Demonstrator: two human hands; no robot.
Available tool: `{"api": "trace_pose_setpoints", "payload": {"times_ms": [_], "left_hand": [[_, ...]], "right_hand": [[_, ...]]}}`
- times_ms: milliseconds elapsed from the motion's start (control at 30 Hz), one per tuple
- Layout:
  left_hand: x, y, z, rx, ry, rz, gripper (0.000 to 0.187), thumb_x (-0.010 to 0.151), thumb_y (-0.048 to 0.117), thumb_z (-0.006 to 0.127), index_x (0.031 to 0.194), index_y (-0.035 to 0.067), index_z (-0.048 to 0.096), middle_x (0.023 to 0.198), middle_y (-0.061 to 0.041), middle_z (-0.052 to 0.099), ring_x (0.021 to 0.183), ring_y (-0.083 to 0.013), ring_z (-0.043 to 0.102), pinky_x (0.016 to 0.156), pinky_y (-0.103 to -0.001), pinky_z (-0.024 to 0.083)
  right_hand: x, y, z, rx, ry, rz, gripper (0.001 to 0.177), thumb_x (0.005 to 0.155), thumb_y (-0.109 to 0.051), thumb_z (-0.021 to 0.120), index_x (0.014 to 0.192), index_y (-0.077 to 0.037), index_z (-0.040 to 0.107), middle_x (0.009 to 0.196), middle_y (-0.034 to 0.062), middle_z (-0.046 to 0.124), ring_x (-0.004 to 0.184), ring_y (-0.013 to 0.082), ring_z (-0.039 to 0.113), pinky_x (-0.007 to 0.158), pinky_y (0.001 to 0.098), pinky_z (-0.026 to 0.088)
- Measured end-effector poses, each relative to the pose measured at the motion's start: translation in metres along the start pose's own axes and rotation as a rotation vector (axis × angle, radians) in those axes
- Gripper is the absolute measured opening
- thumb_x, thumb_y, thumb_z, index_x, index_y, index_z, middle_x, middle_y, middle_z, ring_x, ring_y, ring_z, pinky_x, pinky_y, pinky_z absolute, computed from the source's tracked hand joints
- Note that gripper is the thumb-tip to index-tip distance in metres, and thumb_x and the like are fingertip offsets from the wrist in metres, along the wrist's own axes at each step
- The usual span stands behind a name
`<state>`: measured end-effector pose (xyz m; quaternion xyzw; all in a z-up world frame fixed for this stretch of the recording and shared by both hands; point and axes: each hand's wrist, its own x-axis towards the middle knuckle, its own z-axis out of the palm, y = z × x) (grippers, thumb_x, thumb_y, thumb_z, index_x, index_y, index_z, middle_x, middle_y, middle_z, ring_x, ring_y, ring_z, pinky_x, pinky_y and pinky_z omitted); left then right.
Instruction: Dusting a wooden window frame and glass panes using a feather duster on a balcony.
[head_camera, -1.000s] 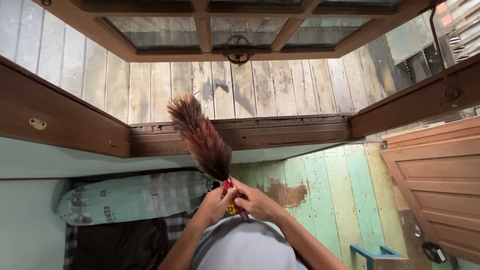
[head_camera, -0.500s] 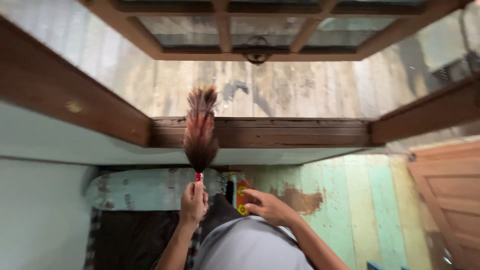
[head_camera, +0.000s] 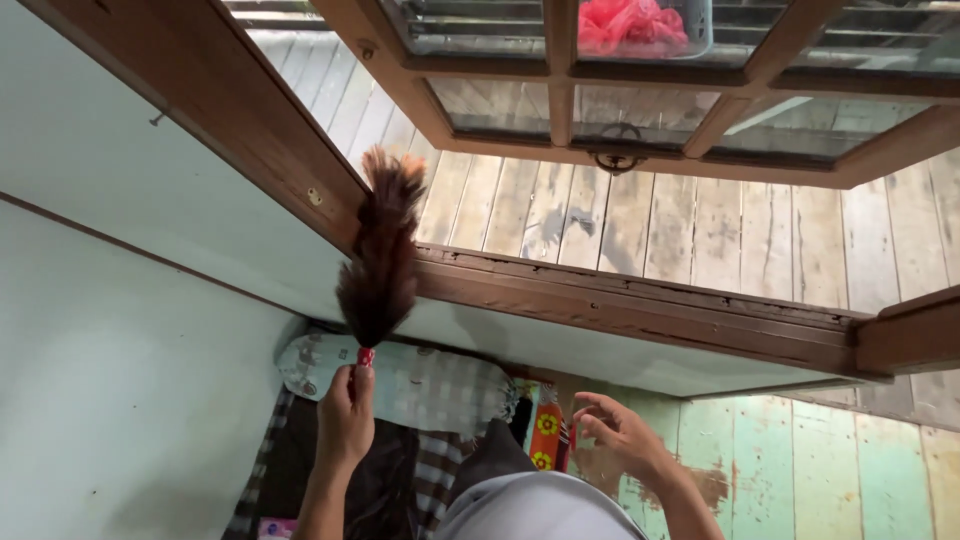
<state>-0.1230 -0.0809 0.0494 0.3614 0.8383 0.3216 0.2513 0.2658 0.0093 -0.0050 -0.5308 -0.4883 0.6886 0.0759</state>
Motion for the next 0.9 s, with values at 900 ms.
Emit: {"api": "trace_pose_setpoints", "payload": {"times_ms": [900], "left_hand": [[0.0, 0.061, -0.061, -0.207, 0.64, 0.546, 0.034, 0.116, 0.024, 0.05, 0.121, -0.007, 0.061, 0.073, -0.01, 0.059, 0.054, -0.0161, 0.051, 0.05, -0.03, 0.042]], "right_hand": [[-0.023, 0.014, -0.013, 0.151, 0.141, 0.107, 0.045, 0.1, -0.024, 0.057, 0.143, -0.015, 0.062, 0.123, 0.0096, 0.077, 0.099, 0.0212, 0.07, 0.089, 0.0326, 0.055]]}}
